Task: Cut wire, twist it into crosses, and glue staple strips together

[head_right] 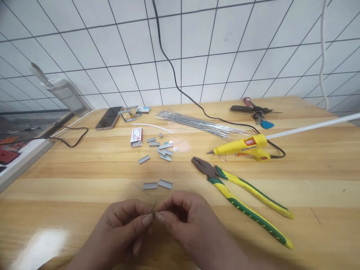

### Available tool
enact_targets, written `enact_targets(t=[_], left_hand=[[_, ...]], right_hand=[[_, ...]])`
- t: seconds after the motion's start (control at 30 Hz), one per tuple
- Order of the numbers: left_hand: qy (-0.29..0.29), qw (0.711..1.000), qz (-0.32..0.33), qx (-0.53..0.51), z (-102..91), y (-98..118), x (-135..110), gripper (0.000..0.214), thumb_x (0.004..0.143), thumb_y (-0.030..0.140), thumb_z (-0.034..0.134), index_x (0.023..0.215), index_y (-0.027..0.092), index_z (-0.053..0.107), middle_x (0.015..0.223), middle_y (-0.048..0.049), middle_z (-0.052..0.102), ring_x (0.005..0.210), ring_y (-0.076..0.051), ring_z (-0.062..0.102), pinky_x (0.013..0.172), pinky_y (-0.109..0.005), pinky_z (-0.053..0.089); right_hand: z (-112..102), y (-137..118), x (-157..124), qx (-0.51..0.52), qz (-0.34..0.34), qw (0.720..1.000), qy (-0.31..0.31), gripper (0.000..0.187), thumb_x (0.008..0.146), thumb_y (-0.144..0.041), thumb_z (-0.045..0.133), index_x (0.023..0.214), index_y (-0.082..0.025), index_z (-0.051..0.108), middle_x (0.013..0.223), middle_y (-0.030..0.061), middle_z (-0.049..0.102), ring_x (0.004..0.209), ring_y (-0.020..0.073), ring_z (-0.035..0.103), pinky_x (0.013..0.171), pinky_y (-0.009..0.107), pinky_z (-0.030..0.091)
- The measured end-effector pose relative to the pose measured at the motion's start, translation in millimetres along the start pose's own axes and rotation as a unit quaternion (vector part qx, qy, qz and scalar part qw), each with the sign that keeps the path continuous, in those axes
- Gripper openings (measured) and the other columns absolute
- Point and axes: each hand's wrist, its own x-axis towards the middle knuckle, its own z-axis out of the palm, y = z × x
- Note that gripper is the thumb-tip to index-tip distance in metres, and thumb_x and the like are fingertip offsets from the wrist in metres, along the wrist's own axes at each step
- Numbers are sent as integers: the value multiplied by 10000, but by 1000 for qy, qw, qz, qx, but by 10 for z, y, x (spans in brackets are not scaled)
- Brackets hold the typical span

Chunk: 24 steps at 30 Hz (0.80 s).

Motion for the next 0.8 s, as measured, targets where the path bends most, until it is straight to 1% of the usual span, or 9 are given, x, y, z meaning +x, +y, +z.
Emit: enact_targets(t=[0.1, 0.23, 0.37, 0.43, 0.5, 0.57, 0.63, 0.7, 0.8], left_hand=[[-7, 1000, 6, 1, 17, 18, -9, 315, 597, 404, 763, 610, 134, 602, 464, 45, 561, 298, -22, 397, 303, -126, 269], [-28, 1000, 10, 11, 15, 32, -10, 325, 628, 413, 741, 582, 124, 597, 457, 42, 543, 305, -12, 381, 321, -126, 264], [-34, 999, 15, 35, -5, 2, -8, 317, 641, 419, 730, 615, 128, 607, 487, 33, 547, 327, -23, 386, 336, -138, 268], [-25, 998, 37, 53, -4, -3, -12, 315, 639, 427, 724, 614, 133, 612, 456, 45, 509, 333, -31, 369, 339, -148, 266], [-5, 992, 84, 95, 3, 8, -19, 283, 657, 404, 708, 606, 137, 630, 439, 46, 487, 359, -45, 369, 355, -158, 278], [25, 976, 150, 156, 7, 28, -21, 220, 676, 341, 695, 594, 140, 656, 467, 25, 524, 432, -70, 427, 412, -168, 330], [36, 966, 178, 182, 2, 43, -9, 196, 678, 301, 693, 569, 142, 660, 491, 13, 550, 482, -84, 459, 461, -175, 361], [12, 981, 132, 143, -13, 45, 18, 222, 670, 330, 703, 570, 142, 642, 455, 28, 524, 433, -72, 434, 429, -174, 343], [-49, 997, 44, 43, -44, 39, 69, 272, 644, 403, 727, 644, 149, 631, 398, 57, 488, 330, -47, 368, 352, -161, 273]], right_hand=[[-11, -14, -5, -29, -35, 999, 12, 116, 745, -260, 557, 684, -181, 615, 629, -9, 606, 612, 124, 541, 576, 221, 437], [-20, 12, -17, -104, -82, 991, 27, 130, 774, -217, 530, 671, -183, 600, 624, -7, 591, 605, 128, 541, 558, 227, 425], [-20, 66, -47, -201, -242, 949, 39, 157, 796, -124, 477, 710, -176, 599, 640, 1, 575, 592, 116, 522, 534, 220, 396], [-5, 92, -69, -226, -281, 932, 45, 161, 787, -101, 465, 716, -173, 590, 629, 0, 560, 574, 114, 508, 517, 220, 382], [18, 102, -85, -230, -259, 936, 57, 151, 777, -108, 477, 692, -178, 579, 595, -15, 537, 541, 106, 492, 491, 209, 374], [38, 96, -89, -211, -202, 954, 66, 140, 776, -136, 498, 670, -186, 574, 570, -29, 536, 522, 100, 493, 470, 190, 377], [43, 76, -79, -183, -160, 967, 70, 132, 772, -154, 514, 662, -189, 579, 564, -34, 556, 523, 98, 509, 464, 174, 387], [33, 55, -60, -166, -161, 970, 73, 132, 764, -153, 525, 653, -186, 589, 572, -33, 575, 532, 98, 522, 479, 172, 400], [5, 39, -32, -152, -197, 965, 78, 141, 768, -156, 529, 652, -184, 605, 578, -29, 577, 541, 100, 523, 500, 187, 407]])
